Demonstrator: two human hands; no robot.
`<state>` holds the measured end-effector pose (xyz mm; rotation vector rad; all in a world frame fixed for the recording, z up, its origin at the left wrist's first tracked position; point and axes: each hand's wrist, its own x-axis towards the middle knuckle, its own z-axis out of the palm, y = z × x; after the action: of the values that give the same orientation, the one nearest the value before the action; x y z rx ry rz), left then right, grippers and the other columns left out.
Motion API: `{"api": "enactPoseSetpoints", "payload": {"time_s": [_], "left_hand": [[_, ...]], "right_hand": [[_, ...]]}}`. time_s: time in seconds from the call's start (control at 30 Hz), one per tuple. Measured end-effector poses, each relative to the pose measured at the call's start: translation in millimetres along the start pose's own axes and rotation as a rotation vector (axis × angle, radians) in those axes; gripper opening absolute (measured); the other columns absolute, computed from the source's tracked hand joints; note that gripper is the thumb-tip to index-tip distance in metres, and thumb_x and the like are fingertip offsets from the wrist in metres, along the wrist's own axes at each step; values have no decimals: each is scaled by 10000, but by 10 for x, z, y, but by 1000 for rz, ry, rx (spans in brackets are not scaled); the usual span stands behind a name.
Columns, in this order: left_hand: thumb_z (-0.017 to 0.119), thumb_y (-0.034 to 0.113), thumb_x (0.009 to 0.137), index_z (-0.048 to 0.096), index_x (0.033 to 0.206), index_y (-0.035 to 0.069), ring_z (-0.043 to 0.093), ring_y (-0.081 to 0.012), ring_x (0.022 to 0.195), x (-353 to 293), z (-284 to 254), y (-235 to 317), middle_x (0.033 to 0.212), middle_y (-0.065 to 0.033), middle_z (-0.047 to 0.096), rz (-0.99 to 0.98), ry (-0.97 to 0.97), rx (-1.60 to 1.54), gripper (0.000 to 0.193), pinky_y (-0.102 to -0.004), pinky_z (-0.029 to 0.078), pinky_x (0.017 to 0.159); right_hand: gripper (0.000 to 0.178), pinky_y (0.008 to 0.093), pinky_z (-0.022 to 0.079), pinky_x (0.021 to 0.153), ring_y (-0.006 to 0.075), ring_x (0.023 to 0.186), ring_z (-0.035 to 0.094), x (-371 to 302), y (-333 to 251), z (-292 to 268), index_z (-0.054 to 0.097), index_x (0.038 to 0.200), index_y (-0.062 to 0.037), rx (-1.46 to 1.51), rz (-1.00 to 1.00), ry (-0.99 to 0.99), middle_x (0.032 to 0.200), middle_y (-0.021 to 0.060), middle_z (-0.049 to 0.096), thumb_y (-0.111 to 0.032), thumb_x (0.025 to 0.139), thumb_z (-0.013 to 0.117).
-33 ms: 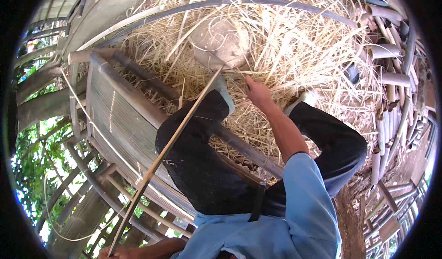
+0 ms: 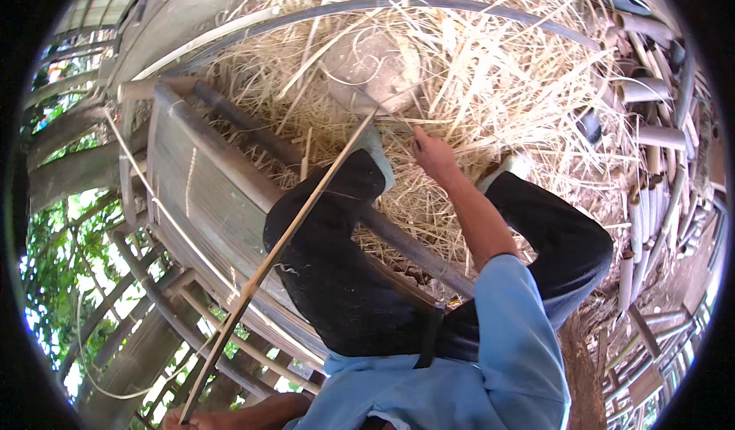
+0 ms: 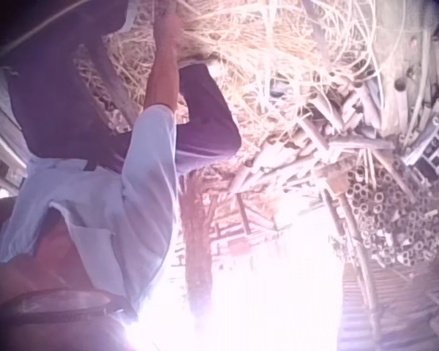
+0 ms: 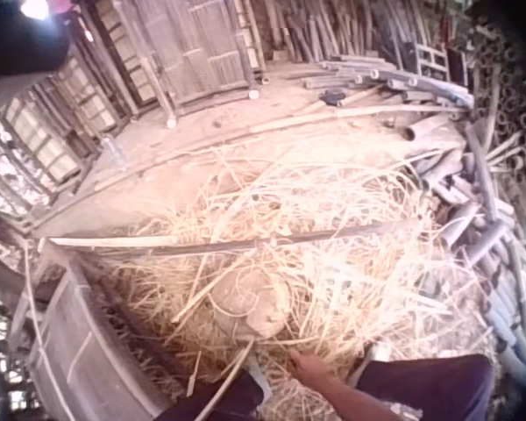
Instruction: The person uses a large knife to strip long, thin pieces of wood from a larger bamboo pole while sitting on the ground.
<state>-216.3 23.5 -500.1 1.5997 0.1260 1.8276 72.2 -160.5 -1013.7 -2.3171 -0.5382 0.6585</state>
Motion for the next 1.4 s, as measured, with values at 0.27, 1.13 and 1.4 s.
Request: {"api": "enactPoseSetpoints", "payload": {"time_s": [0.27,1.13,1.4], "left_hand": [[409,378,1081,518,831,99,255,-86,490,-215,711,-42,646,37,342,-175,113,-563,390,-251,227,427],[411,538,1058,428,840,149,223,-67,507,-685,548,230,645,62,268,-92,64,-539,446,-258,214,485],[387,508,1073,436,851,145,226,-69,509,-654,603,169,663,60,270,-97,49,-558,429,-247,196,470]], "right_hand": [[323,546,529,674,446,722,664,-554,-987,-805,495,1190,-55,-95,-100,42,780,239,659,-191,926,621],[206,420,533,463,313,547,624,-2118,-2433,-1364,603,1013,-32,-125,-370,37,758,138,575,-156,868,683],[142,472,544,542,375,610,639,-1796,-2116,-1160,527,921,-54,-17,-307,59,788,178,598,-132,922,646]]}}
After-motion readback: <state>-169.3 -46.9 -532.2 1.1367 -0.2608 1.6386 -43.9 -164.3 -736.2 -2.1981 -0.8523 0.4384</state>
